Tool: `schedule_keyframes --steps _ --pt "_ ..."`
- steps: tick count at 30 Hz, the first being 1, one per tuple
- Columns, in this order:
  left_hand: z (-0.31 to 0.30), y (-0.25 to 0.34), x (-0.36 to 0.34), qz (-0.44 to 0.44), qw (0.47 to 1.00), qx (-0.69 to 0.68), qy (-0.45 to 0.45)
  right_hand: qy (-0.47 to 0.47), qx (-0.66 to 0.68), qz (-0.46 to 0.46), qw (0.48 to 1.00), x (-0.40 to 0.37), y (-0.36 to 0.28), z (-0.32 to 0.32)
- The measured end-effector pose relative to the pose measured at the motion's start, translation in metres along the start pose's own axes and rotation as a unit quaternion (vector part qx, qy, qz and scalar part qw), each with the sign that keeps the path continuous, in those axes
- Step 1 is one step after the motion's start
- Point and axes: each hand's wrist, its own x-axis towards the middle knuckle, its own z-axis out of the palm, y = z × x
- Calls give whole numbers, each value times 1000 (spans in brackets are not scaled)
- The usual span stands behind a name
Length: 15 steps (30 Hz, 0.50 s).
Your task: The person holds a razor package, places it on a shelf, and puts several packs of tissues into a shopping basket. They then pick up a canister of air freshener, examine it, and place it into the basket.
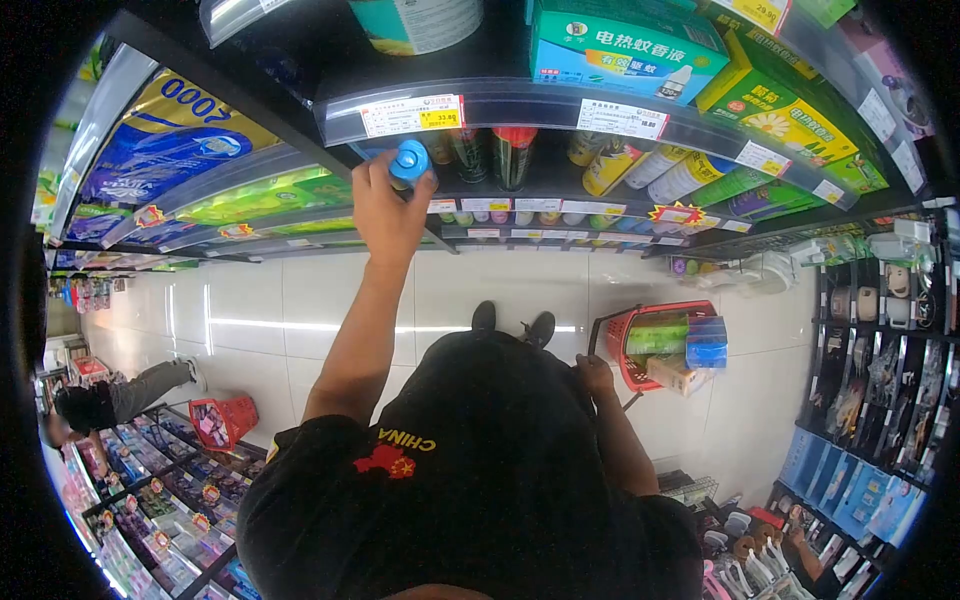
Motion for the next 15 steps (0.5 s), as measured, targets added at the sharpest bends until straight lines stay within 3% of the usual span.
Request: schedule_keyframes --steps 3,6,11,15 --pt "12 -9 -7 61 993 -100 14 -15 27 40 999 1 -3 -3" --pt "10 -5 -21 4 988 -150 -43 -16 28 44 999 0 -6 -7" --pt "7 -2 -25 54 989 -125 -52 11 27 10 1000 -2 0 -4" --pt "8 -5 -27 57 990 -104 -74 -22 3 14 1000 7 13 -2"
